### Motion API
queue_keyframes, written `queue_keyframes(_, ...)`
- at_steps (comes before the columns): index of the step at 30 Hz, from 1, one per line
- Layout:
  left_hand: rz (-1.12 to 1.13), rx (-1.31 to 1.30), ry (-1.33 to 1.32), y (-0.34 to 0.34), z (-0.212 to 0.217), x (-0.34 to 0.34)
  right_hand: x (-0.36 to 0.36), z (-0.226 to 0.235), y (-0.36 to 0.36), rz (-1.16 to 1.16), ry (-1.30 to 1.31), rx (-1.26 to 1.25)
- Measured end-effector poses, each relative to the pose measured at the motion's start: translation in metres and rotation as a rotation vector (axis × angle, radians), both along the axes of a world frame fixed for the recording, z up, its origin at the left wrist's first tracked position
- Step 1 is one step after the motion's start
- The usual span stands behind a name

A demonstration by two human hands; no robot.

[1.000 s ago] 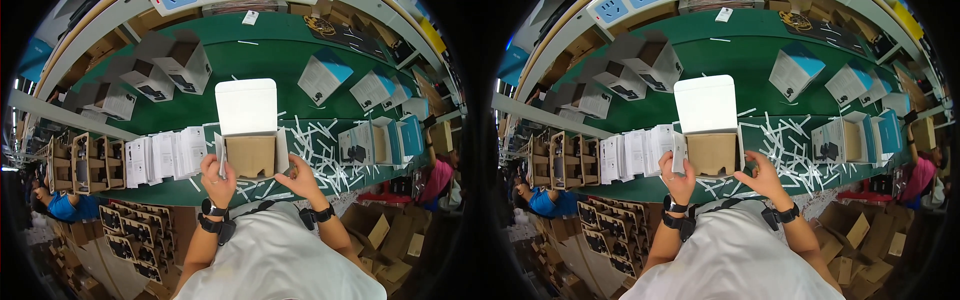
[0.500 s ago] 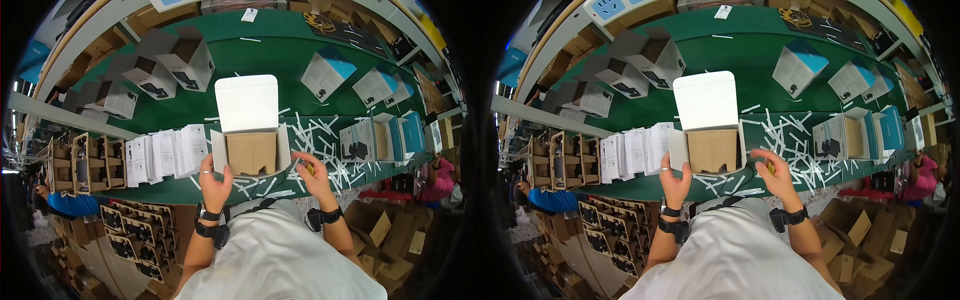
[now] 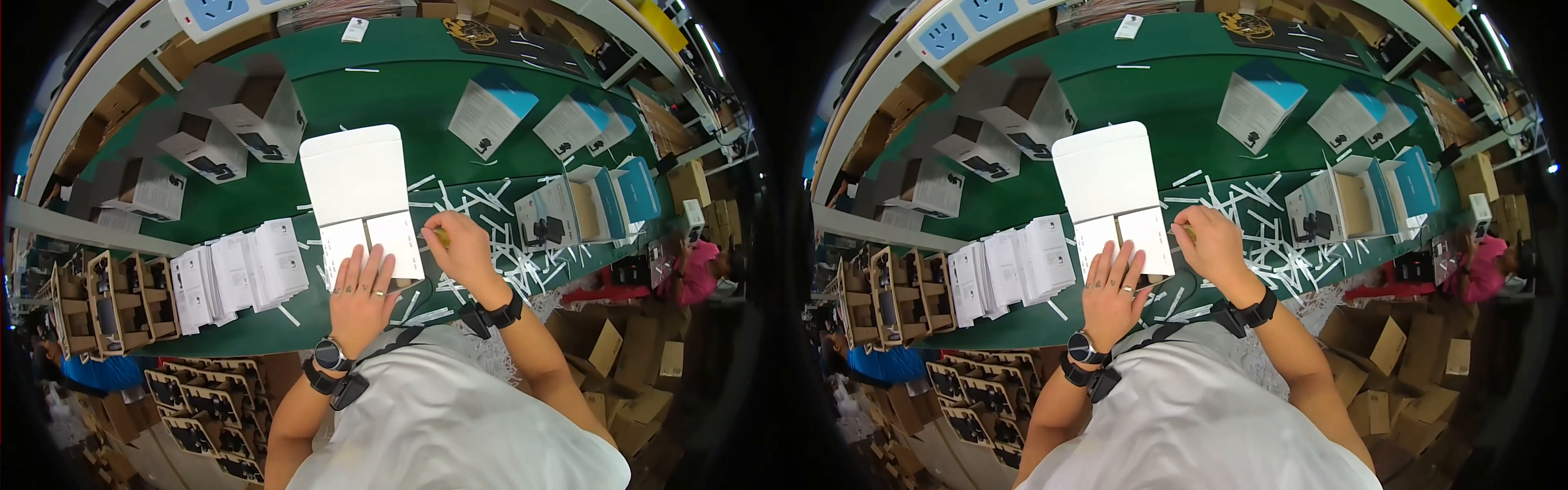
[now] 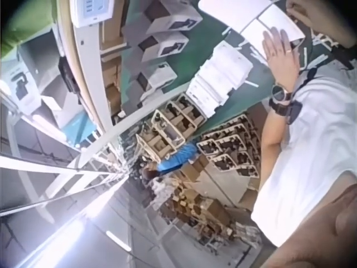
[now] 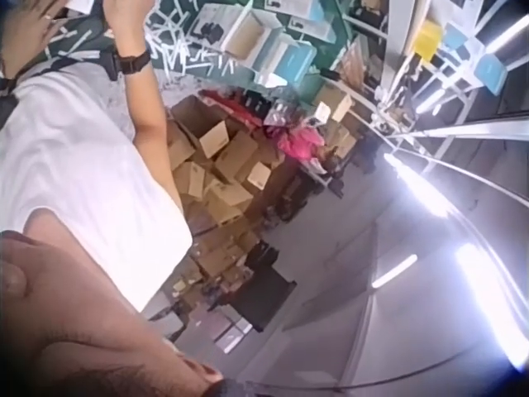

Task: The person places a manual into a white box, seals it with tape, and slides a blue sleeve over it, repeating the process for a second box.

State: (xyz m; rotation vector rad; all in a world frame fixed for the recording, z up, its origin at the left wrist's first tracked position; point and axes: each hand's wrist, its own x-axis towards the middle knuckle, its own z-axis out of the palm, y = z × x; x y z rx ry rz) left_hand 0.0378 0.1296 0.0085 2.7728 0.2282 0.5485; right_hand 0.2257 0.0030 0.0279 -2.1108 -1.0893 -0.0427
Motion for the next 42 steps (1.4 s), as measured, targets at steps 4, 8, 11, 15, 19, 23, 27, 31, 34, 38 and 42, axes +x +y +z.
queue_keyframes(4, -0.002, 0.000, -0.001, 0.000, 0.001, -0.002, 0.001, 0.003, 0.002, 0.000, -0.004, 0.000)
queue_keyframes(8, -0.004, -0.005, -0.018, 0.000, 0.001, 0.000, -0.001, 0.008, 0.002, -0.007, 0.047, -0.028)
queue_keyframes(11, -0.005, -0.011, -0.020, -0.001, 0.001, 0.001, -0.002, 0.006, 0.005, 0.018, 0.046, -0.051)
queue_keyframes(15, -0.005, -0.016, -0.016, -0.001, 0.002, 0.000, -0.001, 0.009, 0.006, 0.008, 0.016, -0.085)
queue_keyframes(19, -0.002, -0.018, -0.019, -0.002, 0.002, 0.001, -0.001, 0.008, 0.006, -0.006, 0.035, -0.095)
queue_keyframes(23, -0.016, -0.038, -0.032, -0.001, -0.001, 0.000, -0.014, 0.008, 0.014, 0.084, 0.130, 0.010)
queue_keyframes(27, 0.001, 0.001, -0.063, -0.001, -0.018, 0.000, -0.032, 0.027, 0.055, 0.206, 0.174, 0.142)
queue_keyframes(31, -0.012, -0.047, -0.084, 0.001, -0.012, 0.001, -0.044, 0.010, 0.100, 0.239, 0.077, -0.029)
queue_keyframes(34, 0.016, -0.075, -0.127, 0.003, -0.015, -0.002, -0.053, 0.007, 0.115, 0.241, -0.015, -0.100)
queue_keyframes(38, 0.002, -0.111, -0.140, 0.009, -0.017, -0.009, -0.064, 0.006, 0.125, 0.255, -0.022, -0.127)
queue_keyframes(42, -0.026, -0.154, -0.124, 0.008, -0.023, -0.014, -0.074, 0.004, 0.128, 0.357, 0.104, -0.104)
